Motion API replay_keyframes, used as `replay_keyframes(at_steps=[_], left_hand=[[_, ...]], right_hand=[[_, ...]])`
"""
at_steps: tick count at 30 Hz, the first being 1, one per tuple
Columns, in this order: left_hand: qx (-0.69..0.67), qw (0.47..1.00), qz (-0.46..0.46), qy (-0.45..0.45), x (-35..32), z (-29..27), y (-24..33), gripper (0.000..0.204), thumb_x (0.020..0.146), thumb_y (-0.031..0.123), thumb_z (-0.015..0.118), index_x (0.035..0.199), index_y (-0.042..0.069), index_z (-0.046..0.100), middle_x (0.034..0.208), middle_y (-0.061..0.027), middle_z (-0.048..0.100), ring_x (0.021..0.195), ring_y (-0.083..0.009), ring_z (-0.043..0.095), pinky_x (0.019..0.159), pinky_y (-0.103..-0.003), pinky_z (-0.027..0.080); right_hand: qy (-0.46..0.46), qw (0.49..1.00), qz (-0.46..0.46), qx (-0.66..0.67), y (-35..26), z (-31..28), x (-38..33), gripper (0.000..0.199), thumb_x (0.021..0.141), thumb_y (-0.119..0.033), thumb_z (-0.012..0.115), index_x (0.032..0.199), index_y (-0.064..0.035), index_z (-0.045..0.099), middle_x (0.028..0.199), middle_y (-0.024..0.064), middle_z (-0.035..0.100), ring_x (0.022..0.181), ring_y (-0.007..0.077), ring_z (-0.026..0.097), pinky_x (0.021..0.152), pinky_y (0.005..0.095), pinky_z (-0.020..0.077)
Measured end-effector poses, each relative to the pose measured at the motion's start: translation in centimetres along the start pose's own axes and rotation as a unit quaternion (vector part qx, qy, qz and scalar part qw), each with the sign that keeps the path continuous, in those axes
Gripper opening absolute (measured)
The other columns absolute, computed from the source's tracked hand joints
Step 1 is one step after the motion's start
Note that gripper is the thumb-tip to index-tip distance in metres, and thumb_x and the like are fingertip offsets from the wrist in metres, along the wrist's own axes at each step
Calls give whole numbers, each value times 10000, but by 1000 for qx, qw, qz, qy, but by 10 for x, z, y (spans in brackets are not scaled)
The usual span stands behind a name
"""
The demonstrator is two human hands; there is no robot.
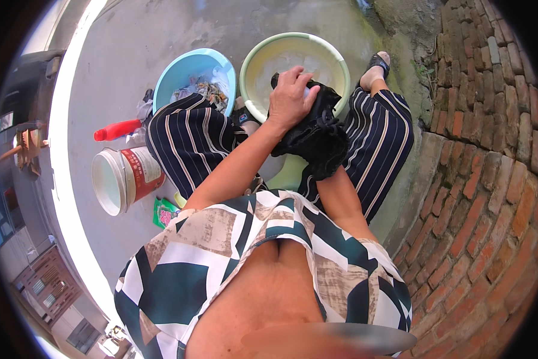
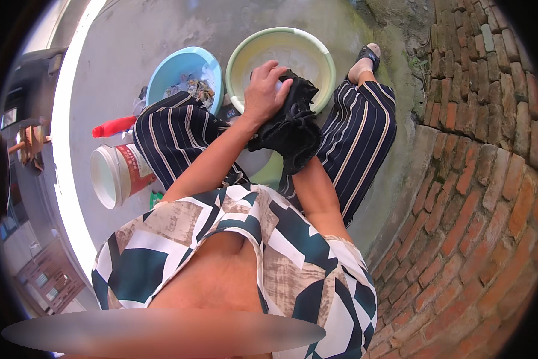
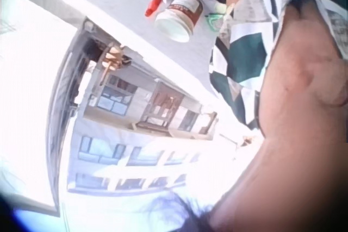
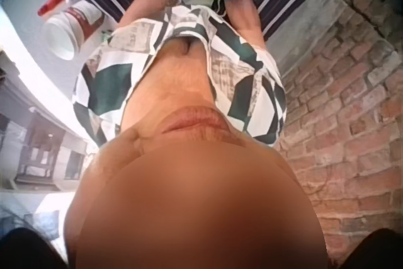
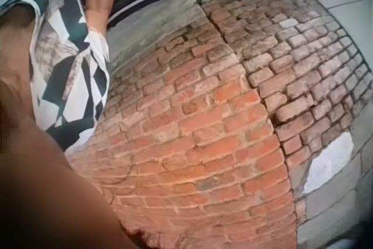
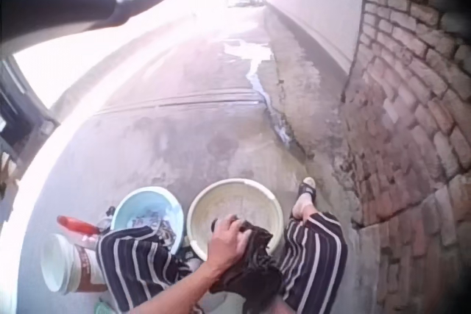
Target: The person washes a black garment in a basin of water, rubbing soap onto the fabric and scrubbing it by hand before rinsing it in the basin.
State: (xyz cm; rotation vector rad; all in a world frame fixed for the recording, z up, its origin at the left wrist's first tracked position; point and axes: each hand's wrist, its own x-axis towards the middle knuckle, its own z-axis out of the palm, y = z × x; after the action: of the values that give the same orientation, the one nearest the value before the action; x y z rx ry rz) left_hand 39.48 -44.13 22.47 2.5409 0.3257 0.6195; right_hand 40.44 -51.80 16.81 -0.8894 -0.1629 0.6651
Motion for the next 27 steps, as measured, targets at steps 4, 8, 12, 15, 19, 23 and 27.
replay_keyframes(at_steps=[4, 8, 12, 15, 19, 23, 27], left_hand=[[10, 992, -88, 93, 14, 2, -39, 312, 773, 244, 592, 990, 27, 534, 1018, -140, 516, 922, -293, 501, 776, -356, 414], [-236, 938, -251, 36, -19, 7, -57, 414, 818, 357, 552, 1007, -10, 521, 921, -146, 550, 891, -267, 536, 792, -301, 411], [-468, 795, -373, -98, -31, -23, -44, 278, 813, 308, 572, 889, 44, 535, 763, -27, 520, 708, -131, 506, 631, -256, 424], [-586, 694, -406, -105, -13, -42, -38, 171, 810, 239, 564, 746, 92, 505, 685, 12, 464, 572, -87, 441, 513, -244, 397], [-703, 635, -315, -61, 18, -76, -32, 105, 787, 144, 567, 719, 83, 515, 710, -1, 481, 609, -97, 456, 532, -252, 425], [-697, 660, -279, -28, 41, -109, -14, 92, 779, 140, 570, 725, 77, 531, 747, -19, 545, 579, -108, 493, 524, -249, 434], [-689, 664, -289, 10, 52, -125, -8, 99, 773, 160, 580, 745, 71, 548, 682, -16, 569, 510, -119, 527, 485, -245, 442]], right_hand=[[-30, 929, -167, -328, 3, -3, 6, 334, 861, -269, 454, 1125, -66, 469, 1073, 89, 526, 923, 198, 539, 794, 303, 449], [-33, 758, -327, -563, -4, -5, 11, 334, 858, -267, 459, 1125, -65, 471, 1071, 90, 526, 926, 200, 537, 796, 301, 445], [-111, 768, -160, -610, -66, 35, 20, 344, 847, -256, 475, 1128, -58, 472, 1075, 103, 522, 959, 216, 516, 826, 300, 418], [-126, 801, -53, -583, -30, -20, 32, 369, 828, -247, 504, 1136, -46, 470, 1091, 123, 513, 1013, 236, 482, 877, 306, 376], [-67, 890, -111, -437, -26, -32, 32, 392, 805, -227, 539, 1141, -37, 469, 1105, 124, 515, 1030, 233, 477, 888, 312, 371], [-18, 976, -72, -207, -57, -15, 23, 401, 781, -192, 566, 1138, -32, 475, 1103, 113, 529, 1013, 221, 496, 864, 311, 394], [-43, 975, -81, -202, -69, -19, 26, 381, 777, -164, 558, 1128, -35, 487, 1072, 107, 548, 976, 217, 517, 831, 309, 407]])
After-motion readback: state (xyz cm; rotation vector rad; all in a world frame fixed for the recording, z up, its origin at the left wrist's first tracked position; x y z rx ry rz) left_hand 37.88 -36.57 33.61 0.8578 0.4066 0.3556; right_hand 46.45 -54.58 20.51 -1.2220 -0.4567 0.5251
